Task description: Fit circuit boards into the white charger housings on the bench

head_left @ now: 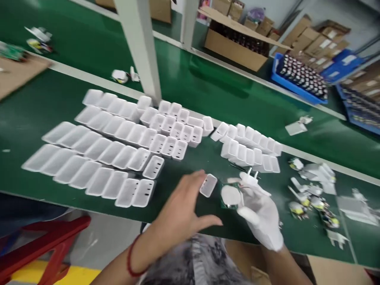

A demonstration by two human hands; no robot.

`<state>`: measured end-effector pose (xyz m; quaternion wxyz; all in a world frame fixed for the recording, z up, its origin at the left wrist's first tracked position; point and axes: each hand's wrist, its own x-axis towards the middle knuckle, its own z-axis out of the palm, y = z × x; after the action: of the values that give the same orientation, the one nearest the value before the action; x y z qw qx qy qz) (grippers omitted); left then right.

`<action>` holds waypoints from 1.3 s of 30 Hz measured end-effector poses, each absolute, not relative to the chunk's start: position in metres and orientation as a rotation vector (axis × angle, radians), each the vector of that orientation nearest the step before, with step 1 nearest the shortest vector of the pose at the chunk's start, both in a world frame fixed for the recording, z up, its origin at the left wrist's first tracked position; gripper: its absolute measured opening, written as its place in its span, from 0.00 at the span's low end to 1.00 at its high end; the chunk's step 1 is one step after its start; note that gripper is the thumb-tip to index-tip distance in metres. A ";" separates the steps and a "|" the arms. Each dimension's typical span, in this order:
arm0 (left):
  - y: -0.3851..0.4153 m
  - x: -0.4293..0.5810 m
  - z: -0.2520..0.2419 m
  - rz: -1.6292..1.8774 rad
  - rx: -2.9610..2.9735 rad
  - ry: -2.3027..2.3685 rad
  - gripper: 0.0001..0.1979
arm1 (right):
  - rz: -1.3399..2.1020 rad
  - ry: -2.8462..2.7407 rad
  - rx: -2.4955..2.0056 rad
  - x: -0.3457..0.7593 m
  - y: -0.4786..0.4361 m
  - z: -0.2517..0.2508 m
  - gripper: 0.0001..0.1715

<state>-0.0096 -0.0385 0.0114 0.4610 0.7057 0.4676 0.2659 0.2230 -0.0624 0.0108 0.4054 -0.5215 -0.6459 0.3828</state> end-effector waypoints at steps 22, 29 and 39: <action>-0.011 0.010 -0.037 0.587 1.720 1.014 0.30 | 0.996 -1.785 -1.373 0.206 -0.039 -0.009 0.33; -0.011 0.010 -0.040 0.593 1.725 1.012 0.30 | 1.044 -1.790 -1.388 0.206 -0.040 -0.009 0.33; -0.011 0.010 -0.039 0.564 1.719 1.006 0.32 | 0.816 -1.938 -1.333 0.199 -0.033 -0.006 0.33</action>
<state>0.0099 -0.0111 -0.0393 0.5105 0.7140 0.4180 0.2343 0.1994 -0.0330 -0.0056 0.3204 -0.5072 -0.7374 0.3104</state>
